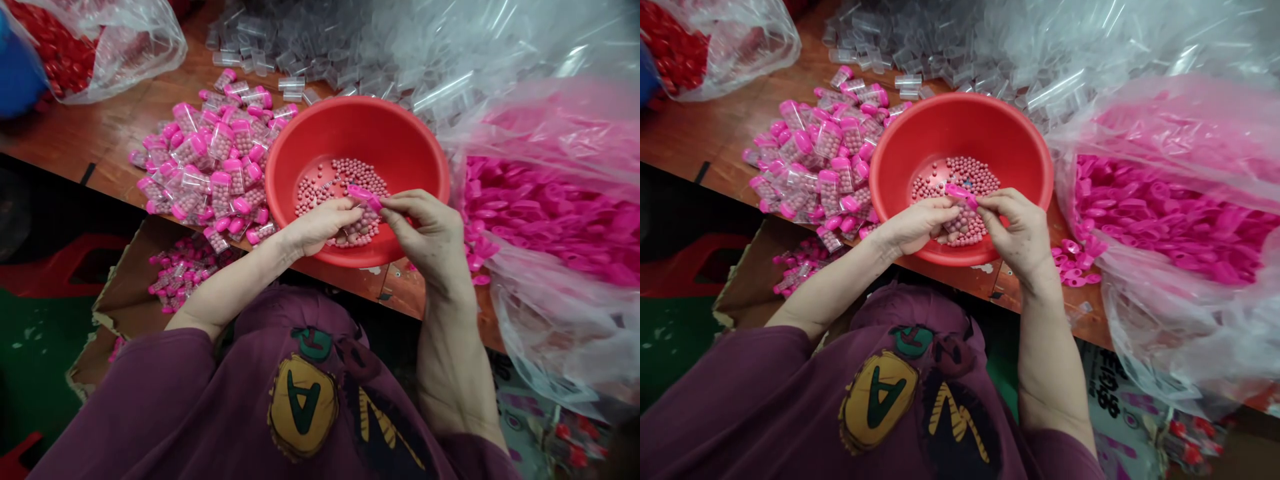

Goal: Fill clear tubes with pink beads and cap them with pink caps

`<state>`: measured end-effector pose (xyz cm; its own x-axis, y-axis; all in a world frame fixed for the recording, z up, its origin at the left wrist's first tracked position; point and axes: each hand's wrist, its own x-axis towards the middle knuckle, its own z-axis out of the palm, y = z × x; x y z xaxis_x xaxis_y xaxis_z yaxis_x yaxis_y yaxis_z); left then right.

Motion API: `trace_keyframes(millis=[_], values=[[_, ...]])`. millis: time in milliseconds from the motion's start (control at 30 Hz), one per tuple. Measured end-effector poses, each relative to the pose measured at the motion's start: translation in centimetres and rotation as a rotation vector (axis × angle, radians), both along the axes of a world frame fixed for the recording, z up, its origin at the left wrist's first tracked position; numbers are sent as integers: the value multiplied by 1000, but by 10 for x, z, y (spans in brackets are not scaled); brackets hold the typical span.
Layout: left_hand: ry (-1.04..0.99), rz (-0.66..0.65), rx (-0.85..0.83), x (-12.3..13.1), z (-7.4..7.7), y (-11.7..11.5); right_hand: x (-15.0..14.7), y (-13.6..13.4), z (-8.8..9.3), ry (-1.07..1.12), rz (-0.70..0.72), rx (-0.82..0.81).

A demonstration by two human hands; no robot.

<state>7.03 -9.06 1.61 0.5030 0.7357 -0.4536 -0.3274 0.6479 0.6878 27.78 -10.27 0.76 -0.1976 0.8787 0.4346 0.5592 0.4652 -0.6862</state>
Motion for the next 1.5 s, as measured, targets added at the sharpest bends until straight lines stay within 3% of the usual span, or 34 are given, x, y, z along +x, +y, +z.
trace_keyframes(millis=[167, 267, 400, 500, 667, 800, 967, 1300, 1500], values=[[-1, 25, 22, -2, -8, -1, 7, 4, -15, -119, -68, 108], [17, 13, 26, -1, -5, 2, 4, 1, -16, -39, -138, 116], [83, -18, 36, 2, 4, 5, 2, -2, -10, 101, -40, -98], [106, -17, 61, 4, 5, 6, 4, -2, -8, 50, 24, -184], [129, -14, 20, 5, -1, 9, 3, 2, -18, -45, -72, 24], [23, 17, -15, 3, -3, 11, 2, 2, -25, 86, -192, 23], [-145, 48, -12, 2, -4, 12, -7, 1, -14, 268, -215, -109], [-197, 113, -64, 0, -2, 17, -18, 7, 1, 295, -190, -65], [-191, 76, -63, 1, -2, 17, -22, 10, 6, 226, -184, -50]])
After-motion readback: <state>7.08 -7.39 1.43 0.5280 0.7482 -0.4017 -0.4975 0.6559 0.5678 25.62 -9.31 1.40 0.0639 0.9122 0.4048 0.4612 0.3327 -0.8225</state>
